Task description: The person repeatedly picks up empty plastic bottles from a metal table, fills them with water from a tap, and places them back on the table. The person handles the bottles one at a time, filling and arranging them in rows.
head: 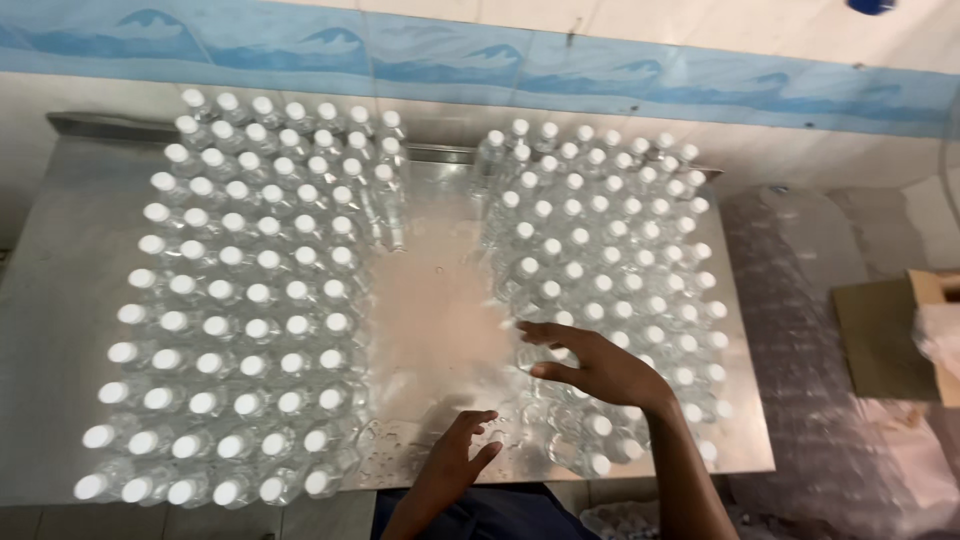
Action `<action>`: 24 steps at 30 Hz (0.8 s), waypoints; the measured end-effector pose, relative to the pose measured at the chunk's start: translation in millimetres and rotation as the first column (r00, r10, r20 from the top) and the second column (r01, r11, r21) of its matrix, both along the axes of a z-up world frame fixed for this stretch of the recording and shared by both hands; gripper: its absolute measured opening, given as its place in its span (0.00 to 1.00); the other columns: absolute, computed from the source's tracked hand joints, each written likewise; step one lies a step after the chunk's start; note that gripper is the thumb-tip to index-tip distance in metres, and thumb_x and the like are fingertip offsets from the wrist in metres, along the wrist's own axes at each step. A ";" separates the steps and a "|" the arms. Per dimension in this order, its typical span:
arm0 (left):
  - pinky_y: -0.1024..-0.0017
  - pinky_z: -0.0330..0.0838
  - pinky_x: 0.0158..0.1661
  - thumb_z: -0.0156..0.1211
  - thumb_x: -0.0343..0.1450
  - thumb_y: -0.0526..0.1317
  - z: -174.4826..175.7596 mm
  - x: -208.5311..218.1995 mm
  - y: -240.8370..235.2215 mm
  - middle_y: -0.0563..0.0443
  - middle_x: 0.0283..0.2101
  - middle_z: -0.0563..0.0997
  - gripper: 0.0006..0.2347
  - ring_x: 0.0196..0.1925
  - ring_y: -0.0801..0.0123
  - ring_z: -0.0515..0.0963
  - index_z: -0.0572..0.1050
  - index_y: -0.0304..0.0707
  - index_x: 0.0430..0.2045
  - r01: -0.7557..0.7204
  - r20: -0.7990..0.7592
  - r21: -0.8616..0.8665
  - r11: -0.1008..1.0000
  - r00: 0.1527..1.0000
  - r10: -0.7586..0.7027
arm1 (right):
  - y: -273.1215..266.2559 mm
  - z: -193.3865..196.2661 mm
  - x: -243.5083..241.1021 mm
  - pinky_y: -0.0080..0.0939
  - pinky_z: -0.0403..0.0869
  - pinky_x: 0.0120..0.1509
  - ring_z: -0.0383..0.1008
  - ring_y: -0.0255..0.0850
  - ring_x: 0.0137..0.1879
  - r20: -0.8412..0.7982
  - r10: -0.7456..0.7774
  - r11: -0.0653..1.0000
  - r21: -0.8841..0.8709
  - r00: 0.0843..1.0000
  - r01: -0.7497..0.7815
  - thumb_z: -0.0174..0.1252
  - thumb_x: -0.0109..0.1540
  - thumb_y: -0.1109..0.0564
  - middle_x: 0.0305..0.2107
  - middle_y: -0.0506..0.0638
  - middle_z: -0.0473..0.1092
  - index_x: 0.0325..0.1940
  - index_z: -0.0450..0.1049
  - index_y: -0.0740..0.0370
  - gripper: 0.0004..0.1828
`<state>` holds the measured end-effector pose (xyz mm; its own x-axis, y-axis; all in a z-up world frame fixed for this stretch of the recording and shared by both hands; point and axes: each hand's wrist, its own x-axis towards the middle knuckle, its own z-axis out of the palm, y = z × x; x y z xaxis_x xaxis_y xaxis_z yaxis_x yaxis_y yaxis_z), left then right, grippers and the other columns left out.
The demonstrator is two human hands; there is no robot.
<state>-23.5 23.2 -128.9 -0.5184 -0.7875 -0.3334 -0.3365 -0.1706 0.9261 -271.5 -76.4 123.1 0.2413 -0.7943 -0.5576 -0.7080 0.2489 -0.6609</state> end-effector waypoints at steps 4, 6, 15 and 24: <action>0.61 0.76 0.57 0.59 0.77 0.57 -20.3 -13.3 23.3 0.53 0.68 0.74 0.23 0.64 0.59 0.83 0.72 0.54 0.67 0.108 0.030 -0.097 0.989 0.994 -0.105 | 68.9 -33.0 -53.9 0.46 0.81 0.62 0.84 0.43 0.62 -0.065 -0.171 0.985 0.020 0.983 0.173 0.61 0.66 0.40 0.66 0.42 0.78 0.79 0.68 0.40 0.36; 0.61 0.77 0.56 0.58 0.77 0.55 -25.2 -21.2 28.1 0.53 0.67 0.72 0.23 0.63 0.58 0.83 0.71 0.52 0.67 0.134 0.071 -0.153 0.979 0.990 -0.125 | 96.3 -39.8 -65.3 0.40 0.80 0.59 0.86 0.37 0.57 -0.038 -0.222 0.975 -0.011 0.974 0.222 0.60 0.66 0.39 0.55 0.42 0.85 0.75 0.73 0.44 0.33; 0.59 0.78 0.54 0.53 0.78 0.59 4.9 -41.6 49.5 0.55 0.70 0.67 0.24 0.67 0.57 0.81 0.68 0.56 0.69 0.147 0.135 -0.173 0.974 0.983 -0.125 | 82.5 -97.8 -60.0 0.54 0.81 0.62 0.81 0.47 0.61 -0.168 -0.096 0.910 -0.414 0.981 0.018 0.53 0.72 0.38 0.58 0.52 0.79 0.67 0.77 0.53 0.26; 0.64 0.79 0.53 0.65 0.75 0.55 3.4 -1.3 101.6 0.64 0.71 0.71 0.23 0.65 0.69 0.83 0.72 0.65 0.67 -0.217 0.225 -0.085 0.973 0.947 0.231 | -120.0 -140.1 -16.3 0.60 0.77 0.47 0.78 0.59 0.50 -0.668 -0.041 0.679 -0.564 0.743 -0.470 0.61 0.72 0.46 0.40 0.62 0.80 0.54 0.77 0.63 0.18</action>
<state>-24.8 124.8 -125.5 -0.2407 -0.8959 -0.3735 -0.5020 -0.2144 0.8379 -287.8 -196.5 -17.0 0.2868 -0.9579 0.0161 -0.9580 -0.2866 0.0115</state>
